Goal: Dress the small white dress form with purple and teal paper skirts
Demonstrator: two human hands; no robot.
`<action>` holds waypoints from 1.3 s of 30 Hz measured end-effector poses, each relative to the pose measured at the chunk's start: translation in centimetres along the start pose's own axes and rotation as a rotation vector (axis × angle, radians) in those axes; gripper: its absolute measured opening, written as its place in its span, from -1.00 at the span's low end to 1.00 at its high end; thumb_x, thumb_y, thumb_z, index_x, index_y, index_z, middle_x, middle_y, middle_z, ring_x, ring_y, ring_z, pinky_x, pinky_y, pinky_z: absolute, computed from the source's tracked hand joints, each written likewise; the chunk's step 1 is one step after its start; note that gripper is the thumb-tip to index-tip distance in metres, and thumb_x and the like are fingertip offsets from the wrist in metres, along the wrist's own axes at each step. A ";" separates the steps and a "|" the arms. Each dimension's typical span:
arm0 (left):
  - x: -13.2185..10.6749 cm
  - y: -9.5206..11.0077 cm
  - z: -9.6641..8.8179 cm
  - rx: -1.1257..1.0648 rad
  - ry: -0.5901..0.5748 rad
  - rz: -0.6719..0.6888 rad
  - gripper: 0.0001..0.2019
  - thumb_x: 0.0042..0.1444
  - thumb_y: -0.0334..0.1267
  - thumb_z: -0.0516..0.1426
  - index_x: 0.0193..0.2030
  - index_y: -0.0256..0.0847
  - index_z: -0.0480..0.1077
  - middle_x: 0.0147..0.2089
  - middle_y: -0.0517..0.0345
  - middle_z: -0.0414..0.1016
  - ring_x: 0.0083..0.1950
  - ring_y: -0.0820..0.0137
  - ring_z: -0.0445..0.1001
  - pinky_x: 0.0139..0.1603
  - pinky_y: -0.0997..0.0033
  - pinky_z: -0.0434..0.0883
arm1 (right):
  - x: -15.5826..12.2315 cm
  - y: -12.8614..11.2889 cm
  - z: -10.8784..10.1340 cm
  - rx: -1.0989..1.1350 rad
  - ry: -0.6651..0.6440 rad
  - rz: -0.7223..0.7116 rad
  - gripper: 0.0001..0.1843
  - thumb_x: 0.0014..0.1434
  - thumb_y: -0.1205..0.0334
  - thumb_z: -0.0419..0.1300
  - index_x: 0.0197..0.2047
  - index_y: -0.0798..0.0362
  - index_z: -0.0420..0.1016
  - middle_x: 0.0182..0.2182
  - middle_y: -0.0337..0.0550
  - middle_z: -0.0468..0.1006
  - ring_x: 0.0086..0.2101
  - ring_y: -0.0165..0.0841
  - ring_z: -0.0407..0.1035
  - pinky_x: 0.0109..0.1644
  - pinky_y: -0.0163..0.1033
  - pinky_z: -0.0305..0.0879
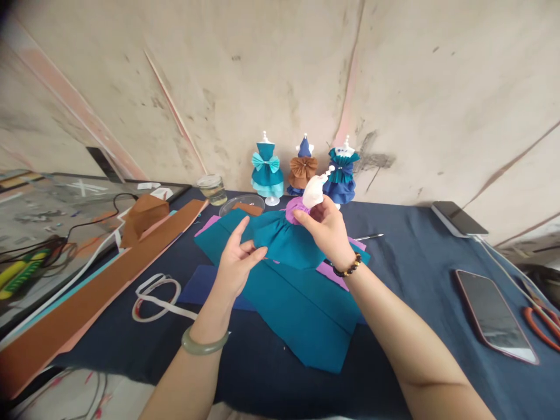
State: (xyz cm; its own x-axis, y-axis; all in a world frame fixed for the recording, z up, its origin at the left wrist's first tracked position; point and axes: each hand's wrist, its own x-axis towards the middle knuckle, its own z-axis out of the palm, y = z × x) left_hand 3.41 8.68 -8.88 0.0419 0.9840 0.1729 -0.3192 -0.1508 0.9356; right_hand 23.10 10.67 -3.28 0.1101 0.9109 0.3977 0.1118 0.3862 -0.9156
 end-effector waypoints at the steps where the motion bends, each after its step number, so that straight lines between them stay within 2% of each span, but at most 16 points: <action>1: 0.0 0.0 0.0 0.003 -0.002 -0.010 -0.06 -0.11 -0.21 0.40 0.40 -0.15 0.09 -0.59 0.49 0.15 -0.57 0.56 0.30 -0.44 0.47 0.44 | 0.1 0.0 -0.1 0.015 0.002 0.008 -0.47 -0.02 -0.10 0.39 -0.08 -0.01 0.40 -0.15 -0.10 0.57 -0.13 -0.24 0.49 -0.03 -0.10 0.47; 5: 0.1 0.0 0.0 0.045 -0.005 -0.074 -0.08 -0.06 -0.20 0.37 0.42 -0.22 0.05 -0.61 0.47 0.25 -0.51 0.49 0.45 -0.27 0.38 0.50 | 0.2 -0.2 -0.1 0.056 -0.001 0.036 -0.47 -0.04 -0.10 0.41 -0.09 -0.01 0.41 -0.16 -0.11 0.57 -0.15 -0.25 0.49 -0.04 -0.10 0.48; 10: 0.1 0.2 -0.2 0.033 -0.007 -0.098 -0.04 -0.07 -0.17 0.38 0.43 -0.21 0.01 -0.50 0.35 0.42 -0.45 0.45 0.50 -0.26 0.36 0.48 | 0.2 -0.4 -0.1 0.066 -0.001 0.025 -0.45 -0.04 -0.12 0.41 -0.08 -0.02 0.41 -0.14 -0.11 0.58 -0.12 -0.25 0.49 0.00 -0.09 0.47; 15: 0.4 0.5 -0.6 -0.081 0.107 -0.060 -0.22 0.01 0.02 0.31 0.35 -0.15 0.19 -0.46 0.31 0.38 -0.45 0.49 0.42 -0.37 0.46 0.42 | 0.0 -0.6 -0.1 0.087 -0.092 0.043 -0.48 -0.07 -0.08 0.44 -0.13 0.00 0.42 -0.19 -0.12 0.59 -0.14 -0.23 0.50 -0.01 -0.07 0.48; 18: 0.5 0.6 -0.6 -0.101 0.174 -0.116 -0.27 -0.03 -0.04 0.34 0.28 -0.15 0.27 -0.52 0.36 0.31 -0.51 0.54 0.36 -0.46 0.53 0.36 | -0.3 -0.7 0.0 0.091 -0.163 0.041 -0.47 -0.07 -0.05 0.45 -0.10 0.00 0.43 -0.19 -0.12 0.60 -0.12 -0.21 0.51 0.01 -0.03 0.48; 23: 0.3 0.7 -0.2 -0.016 0.115 -0.206 -0.22 -0.08 -0.19 0.33 0.32 -0.23 0.22 -0.59 0.38 0.34 -0.57 0.53 0.33 -0.51 0.55 0.31 | -0.5 -0.9 0.1 0.105 -0.175 0.024 -0.42 -0.08 -0.07 0.46 -0.04 -0.01 0.44 -0.10 -0.10 0.60 -0.04 -0.18 0.49 0.07 -0.01 0.45; 27: 0.5 0.2 -0.3 0.110 0.060 -0.217 -0.21 -0.03 -0.20 0.27 0.35 -0.29 0.15 -0.61 0.36 0.35 -0.59 0.49 0.34 -0.53 0.51 0.31 | -0.6 -1.0 0.0 0.110 -0.173 0.036 -0.46 -0.08 -0.06 0.46 -0.09 -0.01 0.46 -0.15 -0.11 0.61 -0.07 -0.18 0.50 0.05 -0.01 0.46; 28: 0.5 0.0 -0.5 0.166 0.080 -0.179 -0.22 -0.01 -0.20 0.26 0.36 -0.29 0.13 -0.61 0.36 0.35 -0.59 0.48 0.34 -0.52 0.50 0.32 | -0.6 -1.0 0.0 0.106 -0.173 0.034 -0.47 -0.08 -0.06 0.46 -0.10 0.00 0.46 -0.16 -0.12 0.61 -0.08 -0.18 0.50 0.05 -0.01 0.46; 30: 0.7 -0.4 -0.8 0.312 0.190 -0.036 -0.26 0.02 -0.22 0.24 0.35 -0.27 0.14 -0.54 0.33 0.38 -0.54 0.48 0.37 -0.46 0.47 0.37 | -0.5 -1.0 0.0 0.094 -0.167 0.020 -0.48 -0.06 -0.06 0.45 -0.09 -0.01 0.46 -0.15 -0.12 0.61 -0.08 -0.19 0.50 0.05 -0.01 0.46; 32: 0.7 -0.6 -1.1 0.468 0.332 0.164 -0.36 0.05 -0.25 0.23 0.30 -0.24 0.22 -0.41 0.24 0.44 -0.43 0.47 0.43 -0.34 0.43 0.41 | -0.4 -0.9 0.1 0.082 -0.160 0.001 -0.48 -0.03 -0.06 0.43 -0.07 -0.01 0.45 -0.13 -0.11 0.61 -0.07 -0.19 0.50 0.04 -0.03 0.46; 34: 0.5 -0.6 -1.1 0.581 0.384 0.364 -0.50 0.11 -0.24 0.21 0.21 -0.20 0.32 -0.24 0.12 0.50 -0.25 0.41 0.50 -0.18 0.36 0.45 | -0.5 -0.7 0.2 0.068 -0.160 -0.023 -0.43 -0.03 -0.06 0.43 -0.01 0.00 0.43 -0.11 -0.09 0.60 -0.08 -0.21 0.50 0.03 -0.05 0.46; 35: 0.3 -0.6 -1.1 0.619 0.356 0.451 -0.55 0.13 -0.23 0.21 0.18 -0.17 0.36 -0.17 0.07 0.52 -0.15 0.36 0.51 -0.08 0.30 0.45 | -0.5 -0.6 0.4 0.057 -0.162 -0.036 -0.39 -0.03 -0.06 0.43 0.04 0.00 0.41 -0.10 -0.09 0.60 -0.09 -0.22 0.51 0.03 -0.05 0.46; 37: -0.2 -0.5 -0.9 0.657 0.226 0.578 -0.60 0.16 -0.22 0.21 0.15 -0.13 0.38 -0.02 0.01 0.53 0.04 0.26 0.49 0.10 0.16 0.41 | -0.8 -0.5 0.8 0.019 -0.164 -0.061 -0.27 -0.02 -0.06 0.42 0.16 0.00 0.34 -0.09 -0.07 0.59 -0.11 -0.23 0.50 0.04 -0.04 0.45; 39: -0.7 -0.4 -0.6 0.638 0.077 0.617 -0.56 0.14 -0.20 0.24 0.17 -0.09 0.36 0.09 -0.02 0.49 0.16 0.19 0.45 0.21 0.07 0.36 | -1.4 -0.5 1.3 -0.038 -0.158 -0.089 -0.20 -0.02 -0.05 0.42 0.22 -0.01 0.29 -0.08 -0.06 0.58 -0.10 -0.22 0.49 0.05 -0.03 0.43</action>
State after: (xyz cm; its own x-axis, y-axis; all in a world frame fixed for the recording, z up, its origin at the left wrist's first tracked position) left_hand 3.00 8.16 -9.58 -0.0342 0.7104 0.7030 0.3247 -0.6574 0.6801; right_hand 21.61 9.42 -3.44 -0.0579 0.8860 0.4601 0.1513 0.4634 -0.8732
